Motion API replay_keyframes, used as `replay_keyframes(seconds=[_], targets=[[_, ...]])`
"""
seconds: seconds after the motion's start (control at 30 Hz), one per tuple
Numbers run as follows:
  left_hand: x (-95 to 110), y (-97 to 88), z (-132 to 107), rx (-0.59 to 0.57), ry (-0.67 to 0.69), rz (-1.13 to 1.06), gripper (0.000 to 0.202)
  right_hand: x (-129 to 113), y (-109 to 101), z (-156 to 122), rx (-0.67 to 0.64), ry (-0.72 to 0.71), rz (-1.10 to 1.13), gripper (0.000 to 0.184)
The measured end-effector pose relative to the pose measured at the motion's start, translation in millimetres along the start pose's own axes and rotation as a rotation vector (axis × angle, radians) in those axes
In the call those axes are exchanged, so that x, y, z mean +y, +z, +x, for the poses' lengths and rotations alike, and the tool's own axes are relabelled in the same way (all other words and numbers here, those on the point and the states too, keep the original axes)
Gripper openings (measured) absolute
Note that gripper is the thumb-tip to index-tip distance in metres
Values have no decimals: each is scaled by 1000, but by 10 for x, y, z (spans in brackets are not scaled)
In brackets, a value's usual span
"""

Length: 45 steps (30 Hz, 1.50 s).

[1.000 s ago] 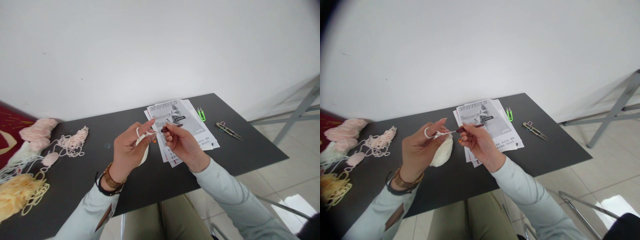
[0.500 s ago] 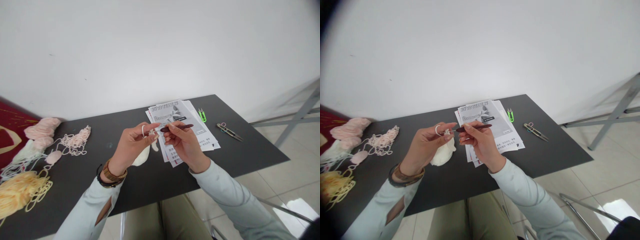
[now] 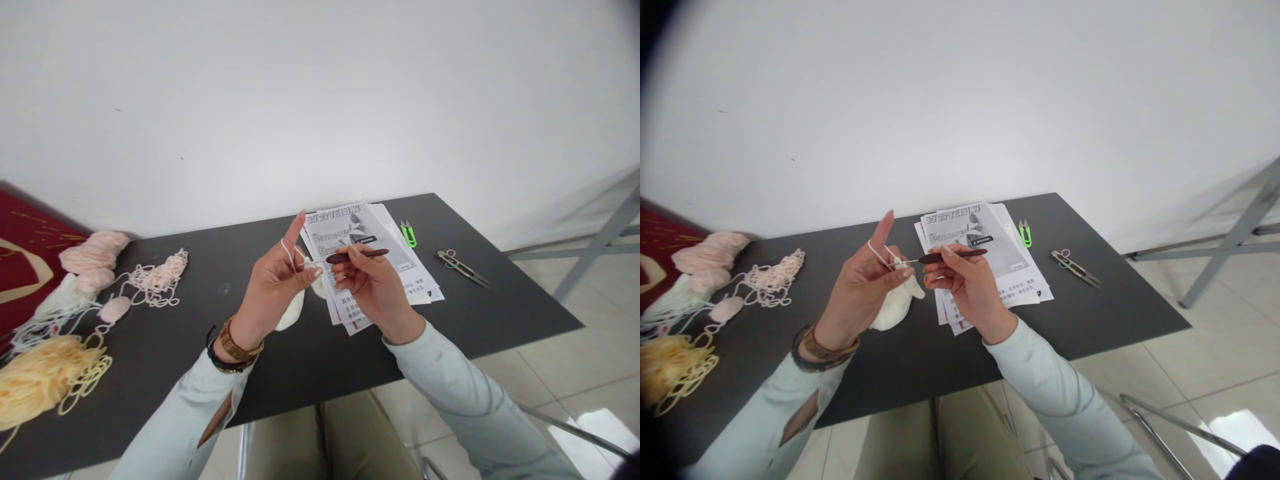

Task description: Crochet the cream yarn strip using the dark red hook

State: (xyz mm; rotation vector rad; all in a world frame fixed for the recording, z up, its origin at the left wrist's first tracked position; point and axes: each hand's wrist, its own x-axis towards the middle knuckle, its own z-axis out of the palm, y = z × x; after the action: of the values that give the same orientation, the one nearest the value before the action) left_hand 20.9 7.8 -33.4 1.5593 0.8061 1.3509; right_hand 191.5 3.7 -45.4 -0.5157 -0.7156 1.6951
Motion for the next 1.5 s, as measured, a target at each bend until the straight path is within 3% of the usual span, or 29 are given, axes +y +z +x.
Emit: replay_keyframes(seconds=[0.1, 0.2, 0.37, 0.57, 0.83, 0.93, 1.07, 1.13, 1.3, 1.5], targets=[[-53, 81, -25, 76, -2, -149, 74, 50, 18, 8, 62, 45, 88, 15], [-105, 157, -59, 205, 107, -148, 66, 115, 45, 5, 109, 112, 184, 9], [-190, 181, -141, 370, 217, 159, 58, 195, 82, -6, 132, 191, 305, 5], [-274, 111, -157, 407, 553, 548, 59, 226, 161, -32, 173, 221, 384, 5], [-342, 74, -147, 405, 581, 646, 63, 256, 210, -43, 150, 165, 381, 5], [-292, 55, -112, 338, 444, 524, 67, 239, 194, -33, 99, 70, 288, 12], [-74, -28, -22, 72, 123, 213, 68, 188, 169, -27, 65, -64, 95, 25], [41, -100, 23, -38, 19, 197, 56, 169, 162, -33, 89, -113, 18, 27], [150, -232, 78, -168, -14, 348, 39, 161, 144, -41, 82, -140, -122, 23], [171, -211, 72, -256, -24, 496, 52, 182, 94, 0, 50, -77, -94, 25]])
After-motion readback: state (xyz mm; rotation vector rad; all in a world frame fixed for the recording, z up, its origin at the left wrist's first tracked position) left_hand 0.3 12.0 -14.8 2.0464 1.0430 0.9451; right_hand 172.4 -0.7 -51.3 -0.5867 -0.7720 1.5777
